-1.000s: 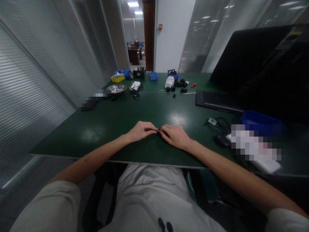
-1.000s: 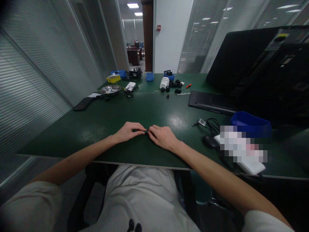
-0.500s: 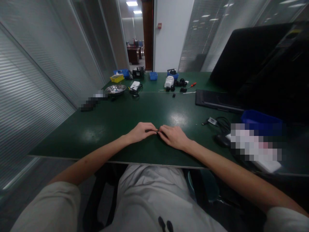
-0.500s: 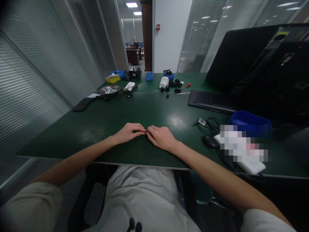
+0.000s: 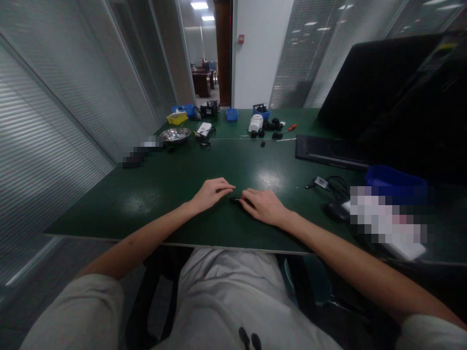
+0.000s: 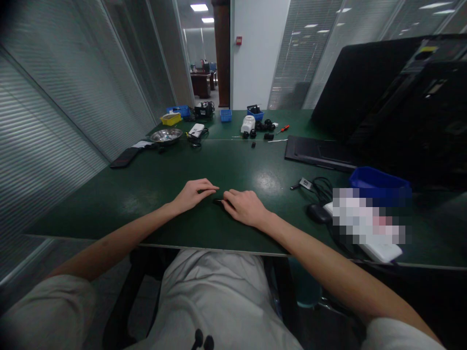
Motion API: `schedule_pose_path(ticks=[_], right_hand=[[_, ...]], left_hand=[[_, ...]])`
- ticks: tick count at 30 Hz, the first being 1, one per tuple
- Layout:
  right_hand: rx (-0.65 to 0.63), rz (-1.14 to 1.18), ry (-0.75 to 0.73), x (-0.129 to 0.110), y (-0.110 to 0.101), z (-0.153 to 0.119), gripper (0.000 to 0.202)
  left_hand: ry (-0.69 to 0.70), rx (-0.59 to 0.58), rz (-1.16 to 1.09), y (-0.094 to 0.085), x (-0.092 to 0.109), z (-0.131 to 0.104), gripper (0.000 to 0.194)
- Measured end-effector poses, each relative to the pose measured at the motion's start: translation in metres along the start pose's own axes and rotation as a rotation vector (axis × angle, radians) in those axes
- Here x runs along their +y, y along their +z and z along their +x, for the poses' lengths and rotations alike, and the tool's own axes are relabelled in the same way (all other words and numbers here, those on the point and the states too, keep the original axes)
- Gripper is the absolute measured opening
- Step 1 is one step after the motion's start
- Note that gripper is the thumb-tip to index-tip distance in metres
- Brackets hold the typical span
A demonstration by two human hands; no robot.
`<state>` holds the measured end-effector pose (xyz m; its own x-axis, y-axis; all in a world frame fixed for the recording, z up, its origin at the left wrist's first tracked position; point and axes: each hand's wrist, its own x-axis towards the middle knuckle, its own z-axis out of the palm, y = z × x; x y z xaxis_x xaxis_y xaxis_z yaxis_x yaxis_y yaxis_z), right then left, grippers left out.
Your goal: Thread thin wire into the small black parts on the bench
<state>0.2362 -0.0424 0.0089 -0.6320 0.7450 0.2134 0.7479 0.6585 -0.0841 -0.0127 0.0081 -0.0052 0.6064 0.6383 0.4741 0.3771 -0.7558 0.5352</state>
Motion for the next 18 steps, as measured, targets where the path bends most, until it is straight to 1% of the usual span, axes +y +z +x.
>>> schedule_pose_path(ticks=[2,5,9,14,16,18], right_hand=[[-0.001,-0.004,-0.001,0.0,0.0,0.0,0.031],[-0.002,-0.009,0.001,0.001,0.0,0.0,0.031],[-0.001,-0.001,0.0,0.001,0.0,-0.001,0.031],[0.009,0.028,-0.007,0.002,-0.001,-0.002,0.03],[0.027,0.075,-0.014,0.004,-0.001,-0.003,0.028],[0.056,0.138,-0.02,0.008,-0.002,-0.004,0.026]], left_hand=[[0.02,-0.01,0.075,0.002,-0.005,0.0,0.025],[0.043,-0.058,0.162,0.003,-0.009,0.0,0.021],[0.075,-0.113,0.164,0.0,-0.006,-0.002,0.022],[0.086,-0.07,0.121,-0.006,0.005,-0.004,0.026],[0.098,-0.093,0.101,-0.008,0.012,-0.003,0.027],[0.121,-0.149,0.092,-0.009,0.018,-0.002,0.027]])
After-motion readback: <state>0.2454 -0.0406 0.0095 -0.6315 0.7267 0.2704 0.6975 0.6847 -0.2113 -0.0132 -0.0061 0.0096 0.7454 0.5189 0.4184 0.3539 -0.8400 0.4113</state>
